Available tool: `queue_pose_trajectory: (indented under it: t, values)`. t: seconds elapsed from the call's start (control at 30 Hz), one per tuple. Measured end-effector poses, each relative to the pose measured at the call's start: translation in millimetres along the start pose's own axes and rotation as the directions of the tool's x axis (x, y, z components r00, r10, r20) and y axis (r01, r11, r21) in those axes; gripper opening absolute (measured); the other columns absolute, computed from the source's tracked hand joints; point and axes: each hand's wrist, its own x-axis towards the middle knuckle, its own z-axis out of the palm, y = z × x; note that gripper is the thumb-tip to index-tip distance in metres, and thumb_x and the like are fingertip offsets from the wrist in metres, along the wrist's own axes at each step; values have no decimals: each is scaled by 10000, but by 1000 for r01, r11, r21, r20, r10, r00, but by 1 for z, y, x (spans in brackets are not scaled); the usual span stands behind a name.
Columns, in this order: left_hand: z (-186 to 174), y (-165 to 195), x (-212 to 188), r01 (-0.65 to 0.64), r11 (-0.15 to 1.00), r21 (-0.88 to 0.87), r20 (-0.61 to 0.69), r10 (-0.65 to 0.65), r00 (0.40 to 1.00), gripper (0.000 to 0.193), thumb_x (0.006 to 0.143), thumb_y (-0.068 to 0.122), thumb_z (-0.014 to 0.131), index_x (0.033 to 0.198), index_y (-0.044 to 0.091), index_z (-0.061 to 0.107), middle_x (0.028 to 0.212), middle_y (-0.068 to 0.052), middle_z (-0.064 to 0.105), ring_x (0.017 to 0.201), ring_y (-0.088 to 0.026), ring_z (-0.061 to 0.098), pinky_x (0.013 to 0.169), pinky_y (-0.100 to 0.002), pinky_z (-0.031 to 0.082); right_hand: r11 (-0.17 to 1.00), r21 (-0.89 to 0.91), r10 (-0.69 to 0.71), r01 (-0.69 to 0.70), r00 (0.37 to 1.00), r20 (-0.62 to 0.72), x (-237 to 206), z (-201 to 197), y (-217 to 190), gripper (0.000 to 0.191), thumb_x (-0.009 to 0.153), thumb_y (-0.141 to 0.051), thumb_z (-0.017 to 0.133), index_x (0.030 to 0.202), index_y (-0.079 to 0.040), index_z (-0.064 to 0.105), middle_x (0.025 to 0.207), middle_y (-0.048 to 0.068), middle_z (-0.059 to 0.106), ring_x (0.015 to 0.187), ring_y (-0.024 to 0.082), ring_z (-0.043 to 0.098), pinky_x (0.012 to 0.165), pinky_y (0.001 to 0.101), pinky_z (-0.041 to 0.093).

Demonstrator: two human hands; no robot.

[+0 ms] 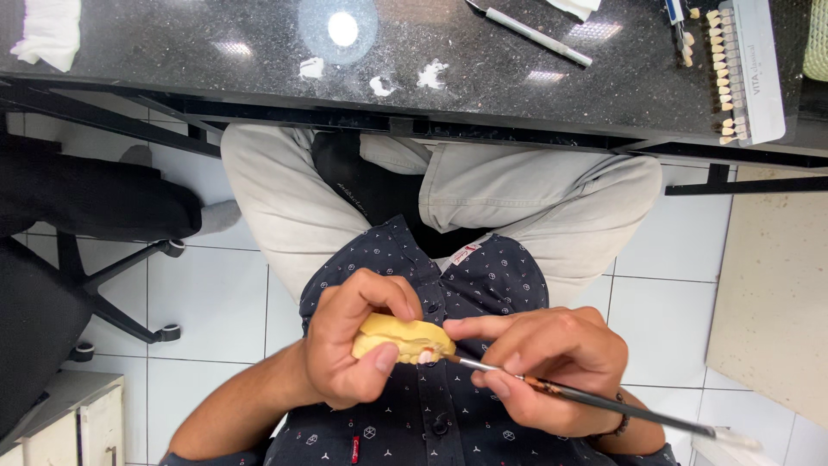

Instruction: The person holds a dental plaster model with an artificial tooth in one hand and uses a fine brush to apply white ceramic or porcelain material onto the tooth, periodically reaching to the bench to reload material on the brush and rotating the model to work on different surfaces.

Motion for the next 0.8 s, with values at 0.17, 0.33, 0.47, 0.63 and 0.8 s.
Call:
queue_pose_trajectory:
  t: [0.17,0.33,0.47,0.63,0.8]
  values:
    - [-7,2,5,66,997,-37,16,-65,998,220,936,108,561,1104,-26,511,926,-147,685,734,-149,651,683,-273,550,996,-83,-29,37,995,95,7,6,-1,268,773,107,749,994,0,639,817,185,741,976,397,746,980,578,574]
    - [-7,2,7,96,995,-2,15,-96,995,201,917,100,583,1066,-24,530,902,-141,699,716,-134,674,659,-257,553,987,-142,-79,80,997,19,5,17,6,246,838,93,769,992,-27,620,806,112,762,792,189,805,1035,554,644]
    - [-6,2,7,103,994,46,-15,-102,995,199,916,94,578,1068,-29,539,905,-139,700,698,-136,654,654,-265,540,961,-238,-154,145,988,-22,0,21,11,255,824,92,775,954,-35,596,749,102,730,730,169,782,987,544,669]
    - [1,-4,12,-5,996,84,-76,12,997,219,955,101,556,1120,-34,509,928,-155,671,748,-156,646,686,-273,544,951,-247,-207,189,977,-50,3,13,9,236,846,106,735,973,-28,588,750,94,721,750,176,779,1036,585,616]
    - [0,-18,39,-122,971,208,-126,150,981,228,954,90,528,1138,-36,482,951,-184,646,756,-156,601,660,-266,517,978,-191,-127,89,972,-200,19,1,12,215,898,126,711,1032,5,595,888,162,736,858,232,775,1084,572,592]
